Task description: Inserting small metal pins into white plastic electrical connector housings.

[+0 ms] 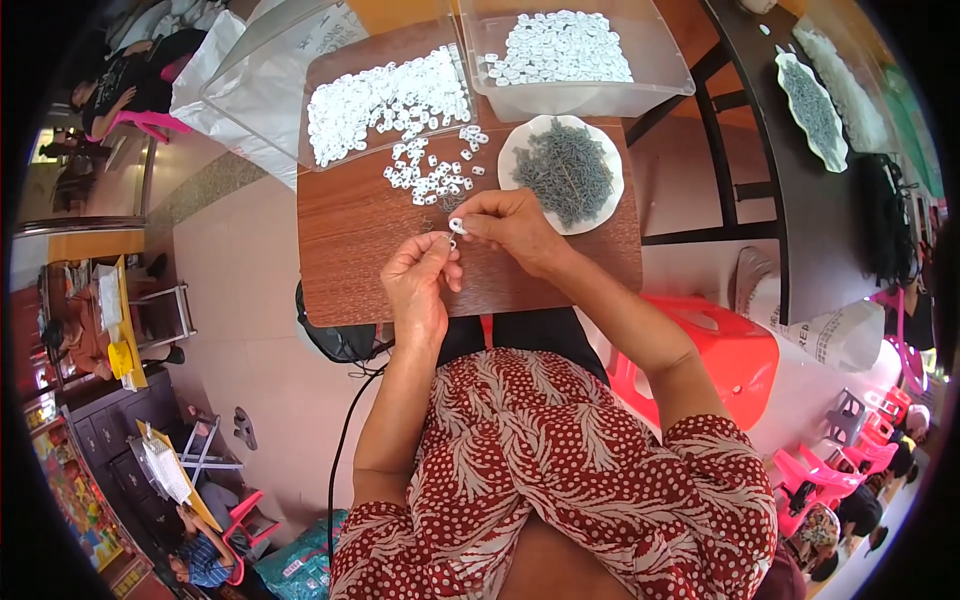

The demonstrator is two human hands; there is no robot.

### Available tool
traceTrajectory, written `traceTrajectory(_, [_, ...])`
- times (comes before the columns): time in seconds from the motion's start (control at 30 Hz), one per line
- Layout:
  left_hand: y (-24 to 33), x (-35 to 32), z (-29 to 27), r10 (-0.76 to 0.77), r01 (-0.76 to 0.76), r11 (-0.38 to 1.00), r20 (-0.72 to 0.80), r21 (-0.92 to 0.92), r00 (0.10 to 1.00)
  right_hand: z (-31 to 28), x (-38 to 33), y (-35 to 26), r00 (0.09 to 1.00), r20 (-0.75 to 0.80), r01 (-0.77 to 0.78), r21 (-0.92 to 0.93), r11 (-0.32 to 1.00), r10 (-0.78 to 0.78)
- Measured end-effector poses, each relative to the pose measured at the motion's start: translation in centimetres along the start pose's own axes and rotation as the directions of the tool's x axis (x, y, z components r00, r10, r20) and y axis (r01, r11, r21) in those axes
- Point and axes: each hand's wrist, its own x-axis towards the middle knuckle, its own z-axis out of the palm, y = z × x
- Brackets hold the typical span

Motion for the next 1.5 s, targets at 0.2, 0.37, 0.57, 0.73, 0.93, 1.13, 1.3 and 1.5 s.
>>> traceTrajectory(0.2, [0.3, -0.3, -0.4, 0.031, -0.030, 0.999, -0.030, 0.028, 0.999, 1.1, 0.2, 0.1, 0.999, -0.018, 0.046, -0.076, 0.996, -0.047])
traceTrajectory(0.37, [0.3, -0.3, -0.9, 0.036, -0.036, 0.999, -0.035, 0.005, 0.999, 1.6, 0.5, 0.7, 0.994, -0.013, 0.101, -0.137, 0.985, -0.104])
traceTrajectory(0.57, [0.1, -0.2, -1.2, 0.067, -0.064, 0.996, -0.065, 0.057, 0.996, 2.8, 0.3, 0.6, 0.959, -0.044, 0.246, -0.365, 0.898, -0.280])
traceTrajectory(0.73, [0.1, -0.1, -1.5, 0.078, -0.074, 0.996, -0.074, 0.052, 0.994, 3.6, 0.0, 1.3, 0.946, -0.036, 0.263, -0.494, 0.829, -0.321])
traceTrajectory(0.93, [0.1, 0.1, -2.4, 0.096, -0.095, 0.995, -0.032, 0.039, 0.995, 4.3, 0.3, 1.2, 0.912, -0.036, 0.321, -0.560, 0.764, -0.410])
traceTrajectory(1.13, [0.1, 0.2, -2.8, 0.165, -0.164, 0.983, -0.008, 0.080, 0.986, 5.0, 0.4, 0.7, 0.922, 0.009, 0.307, -0.623, 0.719, -0.386])
traceTrajectory(1.3, [0.3, 0.3, -2.9, 0.189, -0.189, 0.982, 0.017, 0.009, 0.982, 5.5, 0.3, 0.2, 0.951, -0.076, 0.222, -0.507, 0.833, -0.300])
traceTrajectory(1.5, [0.6, 0.8, -3.0, 0.181, -0.182, 0.983, 0.016, 0.026, 0.983, 5.4, 0.8, 1.3, 0.920, -0.036, 0.303, -0.564, 0.768, -0.390])
